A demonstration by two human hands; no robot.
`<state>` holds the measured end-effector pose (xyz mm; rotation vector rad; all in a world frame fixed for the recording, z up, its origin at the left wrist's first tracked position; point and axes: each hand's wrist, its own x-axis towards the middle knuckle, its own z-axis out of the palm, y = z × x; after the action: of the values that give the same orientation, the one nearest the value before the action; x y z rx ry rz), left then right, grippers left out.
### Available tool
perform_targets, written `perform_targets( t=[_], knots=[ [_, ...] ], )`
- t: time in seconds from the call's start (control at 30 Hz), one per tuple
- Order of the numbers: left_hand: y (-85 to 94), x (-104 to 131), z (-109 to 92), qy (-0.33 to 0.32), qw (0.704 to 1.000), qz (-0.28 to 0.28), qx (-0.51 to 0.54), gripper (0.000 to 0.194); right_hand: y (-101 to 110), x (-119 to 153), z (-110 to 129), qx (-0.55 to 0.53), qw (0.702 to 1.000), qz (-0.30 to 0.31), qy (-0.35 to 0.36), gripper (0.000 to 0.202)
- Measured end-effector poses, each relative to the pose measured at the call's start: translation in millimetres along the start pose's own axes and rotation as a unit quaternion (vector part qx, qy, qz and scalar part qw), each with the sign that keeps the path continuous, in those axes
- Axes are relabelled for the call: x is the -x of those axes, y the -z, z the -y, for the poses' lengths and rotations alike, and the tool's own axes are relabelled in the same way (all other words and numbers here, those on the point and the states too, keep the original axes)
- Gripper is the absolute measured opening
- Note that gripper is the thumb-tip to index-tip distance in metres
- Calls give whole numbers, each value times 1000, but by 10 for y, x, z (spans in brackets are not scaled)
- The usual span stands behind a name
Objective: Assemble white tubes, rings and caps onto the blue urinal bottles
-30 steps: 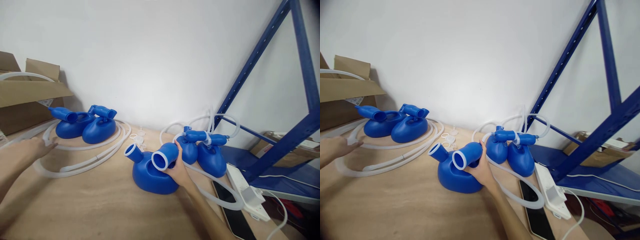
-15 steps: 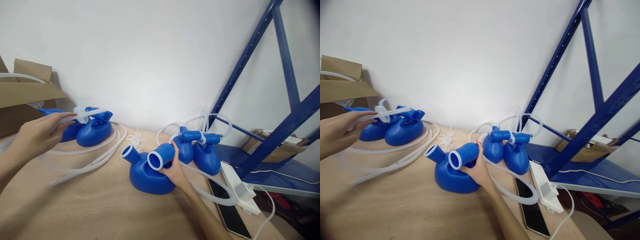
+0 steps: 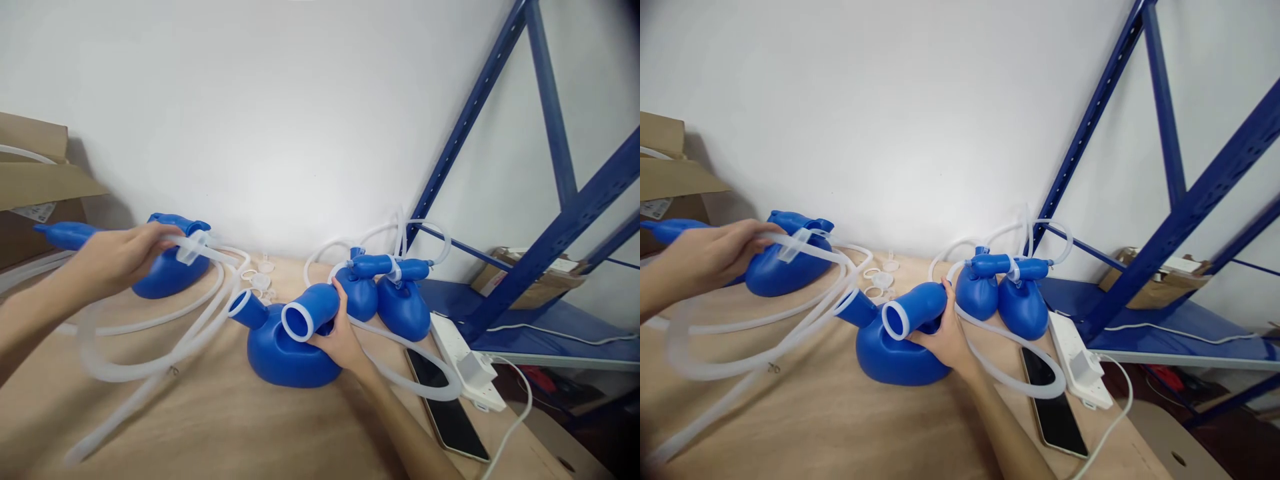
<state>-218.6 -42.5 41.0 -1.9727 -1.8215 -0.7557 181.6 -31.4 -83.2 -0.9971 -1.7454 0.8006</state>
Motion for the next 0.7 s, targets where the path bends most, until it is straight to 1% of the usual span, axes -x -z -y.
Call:
perform_targets(
  t=[0.03, 0.1, 0.13, 0.2, 0.27, 0.33, 0.4, 0.47, 0.5, 0.57, 0.63, 0.7],
  knots=[
    [35, 10, 48, -4, 1000, 1, -23, 106, 1, -1, 0, 2, 1000, -1, 3, 135],
    [56, 53, 89, -37, 998, 34, -40, 107, 1, -3, 0, 6, 1000, -4, 6, 135],
    [36, 86, 83, -58, 997, 53, -29, 105, 1, -3, -2, 7, 1000, -5, 5, 135],
    [-62, 167, 31, -95, 992, 82, 10, 98, -1, 0, -7, 8, 1000, -7, 2, 135],
    [-197, 255, -51, -110, 986, 106, 63, 86, -5, 5, -15, 7, 1000, -11, -2, 135],
    [-320, 330, -150, -109, 977, 132, 129, 70, -9, 12, -26, 6, 1000, -14, -2, 135],
    [-398, 376, -259, -116, 962, 170, 180, 50, -12, 17, -36, 4, 1000, -12, -2, 135],
    [-434, 383, -371, -127, 948, 211, 202, 37, -13, 22, -38, 5, 1000, -9, -2, 136],
    [-442, 375, -426, -122, 944, 225, 208, 34, -12, 23, -35, 7, 1000, -9, -2, 136],
    [-459, 344, -530, -93, 941, 234, 225, 33, -8, 23, -23, 11, 1000, -11, -4, 135],
    [-494, 314, -631, -52, 943, 221, 242, 38, -1, 20, -8, 14, 1000, -9, -7, 134],
    [-557, 305, -743, -30, 952, 203, 228, 47, 6, 14, 4, 17, 1000, -5, -10, 135]
  ],
)
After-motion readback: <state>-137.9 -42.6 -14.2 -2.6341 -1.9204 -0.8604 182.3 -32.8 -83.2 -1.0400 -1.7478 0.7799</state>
